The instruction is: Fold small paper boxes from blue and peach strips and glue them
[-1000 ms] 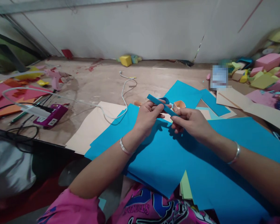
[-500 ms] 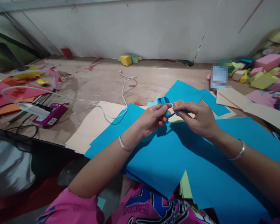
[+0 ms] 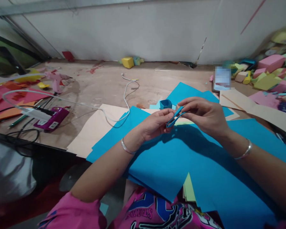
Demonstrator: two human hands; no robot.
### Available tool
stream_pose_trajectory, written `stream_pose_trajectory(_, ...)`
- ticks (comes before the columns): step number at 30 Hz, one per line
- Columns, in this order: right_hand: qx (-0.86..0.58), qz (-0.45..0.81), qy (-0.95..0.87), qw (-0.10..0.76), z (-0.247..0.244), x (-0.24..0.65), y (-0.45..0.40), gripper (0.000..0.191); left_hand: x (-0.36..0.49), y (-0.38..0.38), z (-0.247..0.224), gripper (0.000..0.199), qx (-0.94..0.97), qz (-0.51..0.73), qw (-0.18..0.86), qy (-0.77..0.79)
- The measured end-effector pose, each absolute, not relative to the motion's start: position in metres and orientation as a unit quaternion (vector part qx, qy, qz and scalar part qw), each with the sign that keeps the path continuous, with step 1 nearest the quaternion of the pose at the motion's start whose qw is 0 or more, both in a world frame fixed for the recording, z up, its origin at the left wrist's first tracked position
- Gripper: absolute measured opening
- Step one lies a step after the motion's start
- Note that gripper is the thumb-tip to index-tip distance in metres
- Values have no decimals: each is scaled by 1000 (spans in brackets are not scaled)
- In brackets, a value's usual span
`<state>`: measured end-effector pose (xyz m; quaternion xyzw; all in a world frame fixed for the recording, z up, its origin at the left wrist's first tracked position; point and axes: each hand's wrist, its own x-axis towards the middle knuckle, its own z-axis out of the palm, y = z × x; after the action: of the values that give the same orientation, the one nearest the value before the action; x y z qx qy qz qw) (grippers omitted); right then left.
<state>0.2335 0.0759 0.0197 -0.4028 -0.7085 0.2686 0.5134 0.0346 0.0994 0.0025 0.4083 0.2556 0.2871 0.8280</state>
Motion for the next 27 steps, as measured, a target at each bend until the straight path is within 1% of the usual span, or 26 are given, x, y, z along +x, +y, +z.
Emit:
stream_pose_trajectory(4,-401,318,-672,535,19,232,76,6,34,100,0,28,418,280,823,262)
stream_pose_trajectory(9,-398,339,-664,535,19,231,75,10,34,100,0,33,428,271,815,281)
stream_pose_trajectory(15,-402,402,-628,531,21,228,72,19,34,99,1,29,423,268,819,280)
stream_pose_trajectory(19,-436,395,-619,521,21,229,71,26,34,99,3,27,423,267,816,290)
stream_pose_trajectory(24,-449,362,-658,485,23,232,72,17,34,99,3,30,436,266,800,316)
stream_pose_trajectory(27,-478,352,-639,489,23,234,74,13,36,98,4,37,474,312,750,340)
